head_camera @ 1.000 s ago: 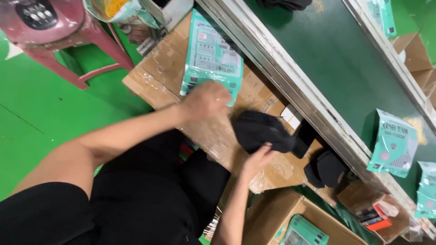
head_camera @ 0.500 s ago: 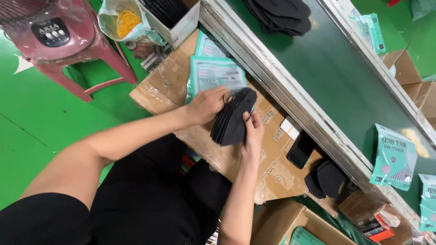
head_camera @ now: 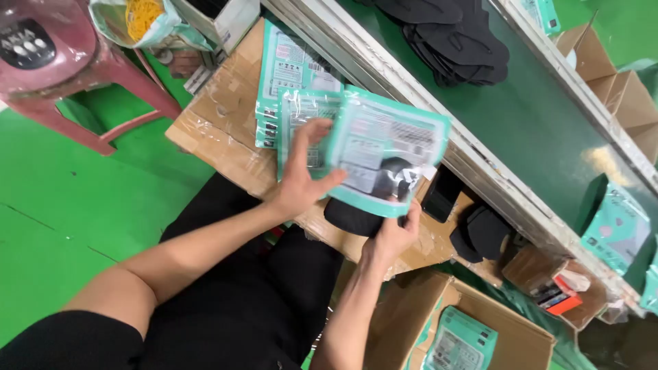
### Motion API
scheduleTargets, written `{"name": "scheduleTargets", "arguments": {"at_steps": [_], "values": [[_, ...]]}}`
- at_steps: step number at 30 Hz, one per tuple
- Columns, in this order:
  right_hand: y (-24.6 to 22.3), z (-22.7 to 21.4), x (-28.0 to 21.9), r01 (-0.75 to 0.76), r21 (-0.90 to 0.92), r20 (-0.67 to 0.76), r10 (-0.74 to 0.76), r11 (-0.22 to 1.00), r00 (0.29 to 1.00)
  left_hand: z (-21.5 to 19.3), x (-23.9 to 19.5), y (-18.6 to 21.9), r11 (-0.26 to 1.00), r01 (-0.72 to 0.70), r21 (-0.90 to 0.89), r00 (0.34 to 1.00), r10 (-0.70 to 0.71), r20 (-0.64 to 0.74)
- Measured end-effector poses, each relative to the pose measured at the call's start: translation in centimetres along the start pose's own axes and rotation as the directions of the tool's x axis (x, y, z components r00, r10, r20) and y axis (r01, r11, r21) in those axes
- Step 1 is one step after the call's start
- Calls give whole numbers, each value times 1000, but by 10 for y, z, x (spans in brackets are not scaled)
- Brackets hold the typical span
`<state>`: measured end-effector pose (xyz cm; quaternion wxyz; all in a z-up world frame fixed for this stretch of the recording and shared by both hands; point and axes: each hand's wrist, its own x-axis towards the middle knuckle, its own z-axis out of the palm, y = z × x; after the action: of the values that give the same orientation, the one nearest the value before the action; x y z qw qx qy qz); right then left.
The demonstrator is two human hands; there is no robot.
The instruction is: The worker is packing black fabric face masks into individual green plastic pouches at an assembly line.
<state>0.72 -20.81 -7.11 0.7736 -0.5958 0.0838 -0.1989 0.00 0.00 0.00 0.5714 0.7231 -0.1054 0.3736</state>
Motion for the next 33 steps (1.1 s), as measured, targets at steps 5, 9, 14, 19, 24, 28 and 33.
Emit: {"name": "scheduleTargets", "arguments": {"at_steps": [5, 9, 14, 19, 24, 28, 33], "values": [[-16, 30, -7, -95, -191, 8, 98, 977, 995, 36, -51, -30, 506, 756, -414, 651, -647, 398], [-43, 41, -26, -577, 383, 289, 500, 721, 817, 39, -51, -43, 543, 745, -388, 645, -734, 211], [7, -7, -22, -547, 260, 162, 523, 796, 837, 44, -80, -24, 575, 761, -300, 638, -578, 509], [-14, -24, 3, -349, 211, 220, 303, 913, 927, 18, -29, 31, 820, 541, 186, 140, -306, 942], [-67, -13, -24, 175, -526, 295, -14, 832, 955, 0, 55, 53, 962, -268, 51, 847, 211, 487], [-81, 11, -19, 296, -433, 347, -146, 851, 927, 10, 42, 40, 995, -62, -81, 873, 93, 478], [-51, -32, -1, -54, 21, -27, 55, 998, 998, 8, 30, 45, 941, 315, -128, 924, -273, 267]]}}
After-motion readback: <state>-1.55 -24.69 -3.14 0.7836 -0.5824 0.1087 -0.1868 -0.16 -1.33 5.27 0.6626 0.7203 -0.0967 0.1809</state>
